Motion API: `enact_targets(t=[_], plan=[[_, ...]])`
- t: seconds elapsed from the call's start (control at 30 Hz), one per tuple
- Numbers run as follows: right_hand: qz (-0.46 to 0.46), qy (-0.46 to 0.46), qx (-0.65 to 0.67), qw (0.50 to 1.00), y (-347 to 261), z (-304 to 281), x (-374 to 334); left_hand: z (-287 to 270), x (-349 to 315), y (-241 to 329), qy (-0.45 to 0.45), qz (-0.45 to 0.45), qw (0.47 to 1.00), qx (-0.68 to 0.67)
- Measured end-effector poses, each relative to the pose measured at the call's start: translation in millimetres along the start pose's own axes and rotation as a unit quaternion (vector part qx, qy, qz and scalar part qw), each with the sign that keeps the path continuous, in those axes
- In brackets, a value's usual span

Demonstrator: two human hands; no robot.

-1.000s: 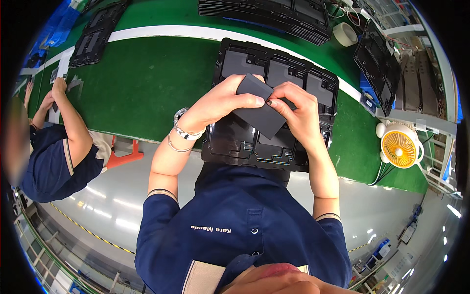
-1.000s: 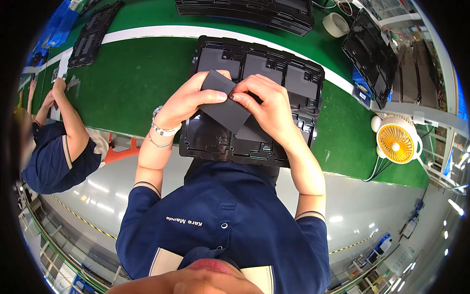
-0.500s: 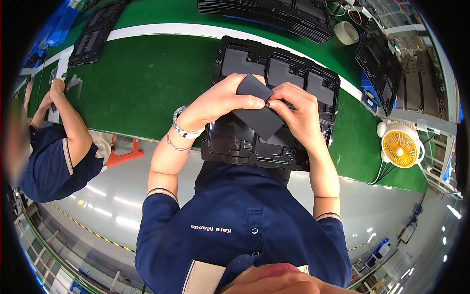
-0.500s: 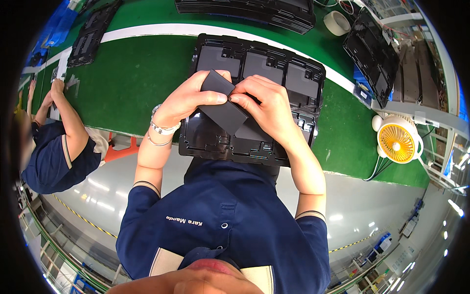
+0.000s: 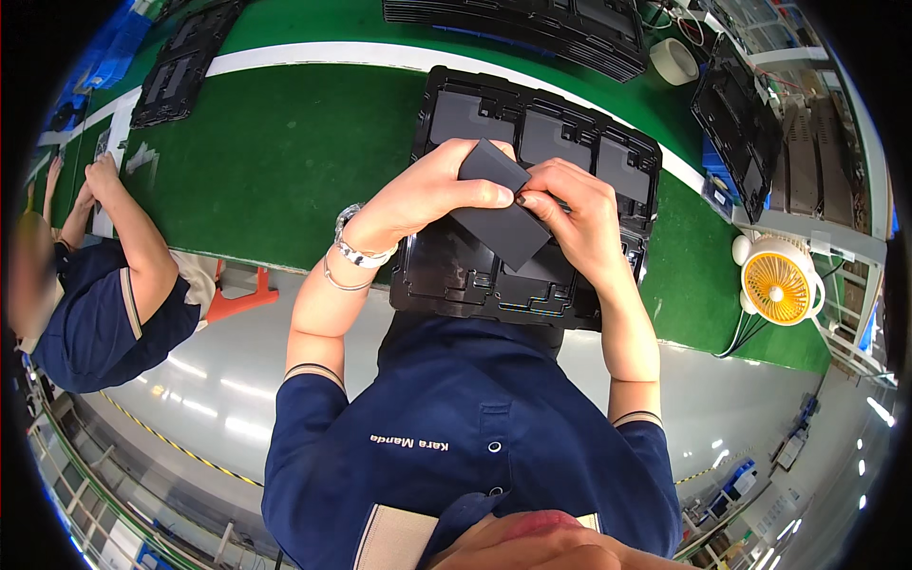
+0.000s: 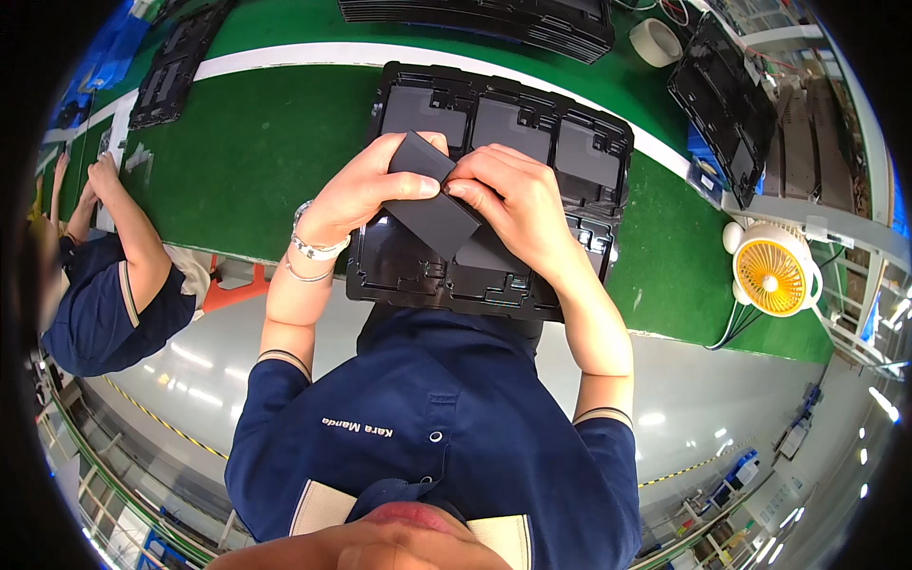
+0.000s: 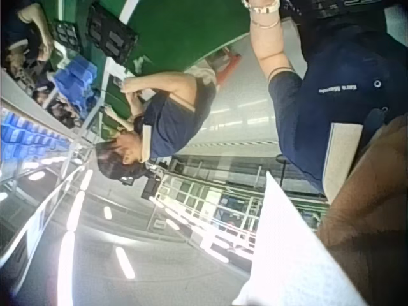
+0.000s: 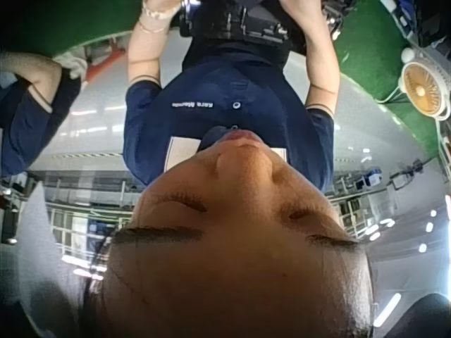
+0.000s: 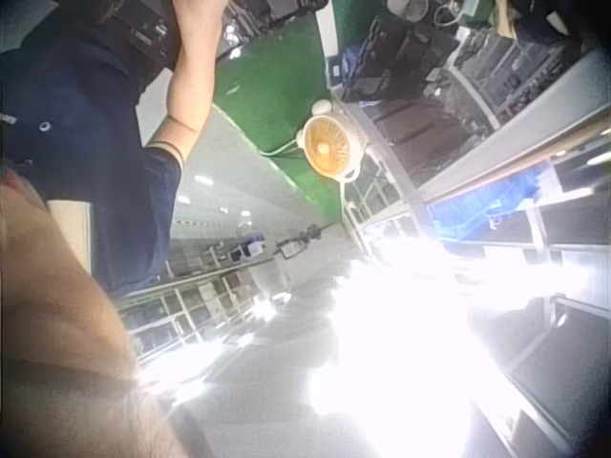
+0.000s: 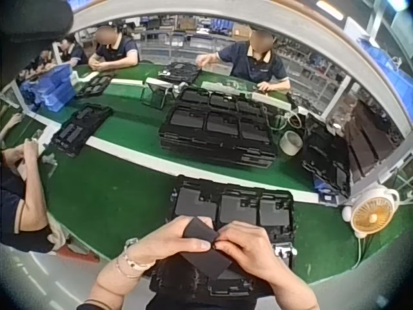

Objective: Assembling small black plastic components into a larger tray on a production line.

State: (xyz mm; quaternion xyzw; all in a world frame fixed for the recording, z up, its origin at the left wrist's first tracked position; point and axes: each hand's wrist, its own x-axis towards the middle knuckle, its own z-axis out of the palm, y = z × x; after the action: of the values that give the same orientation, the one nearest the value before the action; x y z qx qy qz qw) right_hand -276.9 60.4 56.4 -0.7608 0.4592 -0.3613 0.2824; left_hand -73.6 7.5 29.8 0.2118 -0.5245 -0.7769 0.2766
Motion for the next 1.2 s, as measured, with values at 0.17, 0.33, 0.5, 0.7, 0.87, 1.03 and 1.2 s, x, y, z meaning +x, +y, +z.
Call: enact_targets(t=[0.17,0.33,0.5,0.7,0.87,1.03,1.2], plan=[[-0.005,0.007,-0.012,1.0,0.9,1.2,-0.7,-1.6,0.5,-0.8,-0.014,0.0,1.0,-0.002],[-0.022,0.016,-0.028,0.999,1.2,3.6,-0.8,2.2,1.1,-0.2,-0.001,0.001,1.0,0.014],[-0.061,0.032,-0.063,0.996,4.7,5.9,-1.4,0.6,0.8,0.0,-0.009,-0.004,0.999,0.033],[-0.073,0.035,-0.1,0.992,2.6,6.7,-1.8,-0.3,1.1,0.3,-0.012,0.011,0.997,0.071],[-0.03,0.009,-0.069,0.997,3.3,3.0,-1.1,-1.0,-0.1,2.6,-0.008,0.03,0.993,0.115],[0.133,0.006,0.067,0.989,5.0,-0.6,-3.2,2.6,-2.5,-0.3,0.064,0.054,0.983,0.165],[0.08,0.039,0.1,0.991,0.6,4.6,-1.8,3.8,-1.8,-1.9,0.134,0.078,0.959,0.236]])
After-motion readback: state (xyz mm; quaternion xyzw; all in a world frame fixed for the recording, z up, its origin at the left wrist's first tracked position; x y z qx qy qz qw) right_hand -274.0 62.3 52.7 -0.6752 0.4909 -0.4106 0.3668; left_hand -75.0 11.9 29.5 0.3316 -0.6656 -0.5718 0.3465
